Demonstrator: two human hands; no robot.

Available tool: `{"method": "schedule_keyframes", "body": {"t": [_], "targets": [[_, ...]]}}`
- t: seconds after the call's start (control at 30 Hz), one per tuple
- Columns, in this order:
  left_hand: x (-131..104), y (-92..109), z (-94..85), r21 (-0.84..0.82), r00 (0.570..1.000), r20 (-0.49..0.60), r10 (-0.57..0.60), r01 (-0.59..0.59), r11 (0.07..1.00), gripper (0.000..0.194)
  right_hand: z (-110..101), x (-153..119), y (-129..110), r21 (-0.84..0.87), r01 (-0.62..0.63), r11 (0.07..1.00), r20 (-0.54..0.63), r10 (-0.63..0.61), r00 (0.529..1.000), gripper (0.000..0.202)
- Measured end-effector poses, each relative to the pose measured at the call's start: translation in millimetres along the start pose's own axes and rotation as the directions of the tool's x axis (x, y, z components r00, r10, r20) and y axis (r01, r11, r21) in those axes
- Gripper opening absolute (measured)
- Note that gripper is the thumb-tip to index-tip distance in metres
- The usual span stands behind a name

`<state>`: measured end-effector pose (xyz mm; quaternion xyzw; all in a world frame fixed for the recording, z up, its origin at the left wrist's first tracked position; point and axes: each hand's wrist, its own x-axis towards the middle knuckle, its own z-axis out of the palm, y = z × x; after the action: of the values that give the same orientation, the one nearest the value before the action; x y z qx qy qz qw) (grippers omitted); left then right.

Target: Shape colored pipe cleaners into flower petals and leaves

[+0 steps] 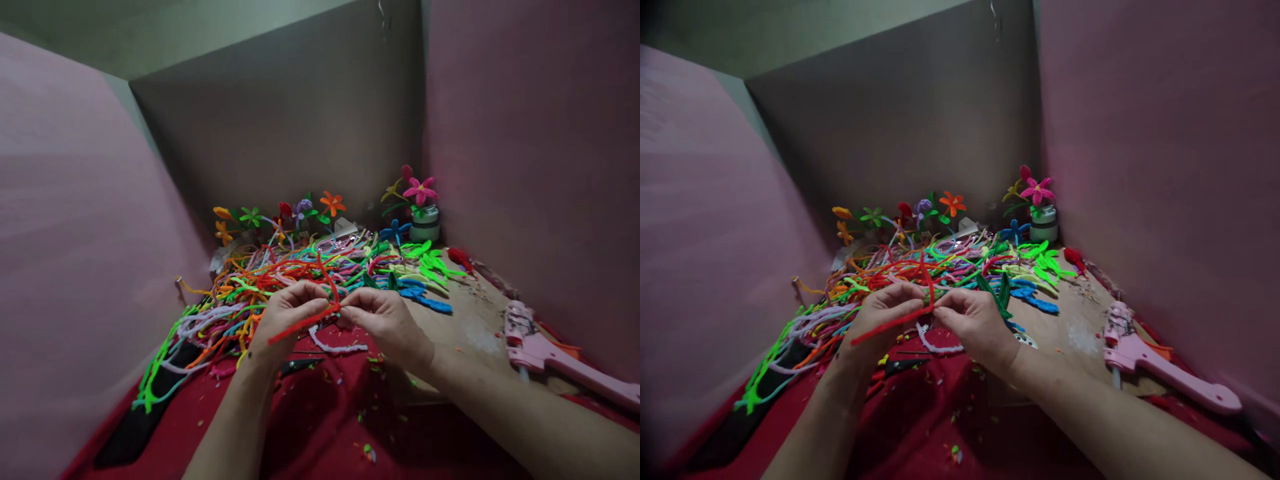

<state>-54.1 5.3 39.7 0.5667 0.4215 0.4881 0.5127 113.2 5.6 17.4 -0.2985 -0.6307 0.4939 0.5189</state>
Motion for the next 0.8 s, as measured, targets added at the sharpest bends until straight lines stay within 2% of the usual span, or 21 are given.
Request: {"method": "schedule_keyframes", "body": {"t": [0.07,0.17,0.33,0.6,0.67,0.73,0.8], "targets": [[-3,5,0.4,0.118,0.986,-0.001,0.169,-0.168,0.979,0.014,-1,3,-1,0.195,-0.145,0.970,0.034,0.141,0.989,0.010],[-8,10,2.7,0.322,0.935,0.112,0.335,-0.354,0.878,0.012,-2,6,-2,0.322,-0.207,0.924,0.082,0.191,0.978,0.012],[-10,12,6.4,0.518,0.891,0.199,0.408,-0.449,0.728,0.009,-3,5,-1,0.365,-0.235,0.901,0.145,0.194,0.970,0.010],[-8,14,1.5,0.600,0.787,0.343,0.512,-0.603,0.525,0.007,-4,6,-1,0.315,-0.249,0.916,0.177,0.201,0.963,0.009],[-8,15,1.3,0.602,0.804,0.350,0.481,-0.586,0.542,0.008,-4,5,-1,0.264,-0.239,0.934,0.177,0.197,0.964,0.010],[-8,14,1.7,0.595,0.871,0.318,0.374,-0.491,0.637,0.011,-3,3,-1,0.115,-0.174,0.978,0.149,0.157,0.976,0.010],[-7,10,2.4,0.541,0.946,0.266,0.184,-0.304,0.784,0.015,-2,-1,1,-0.141,0.006,0.990,0.095,0.008,0.995,0.011]]}}
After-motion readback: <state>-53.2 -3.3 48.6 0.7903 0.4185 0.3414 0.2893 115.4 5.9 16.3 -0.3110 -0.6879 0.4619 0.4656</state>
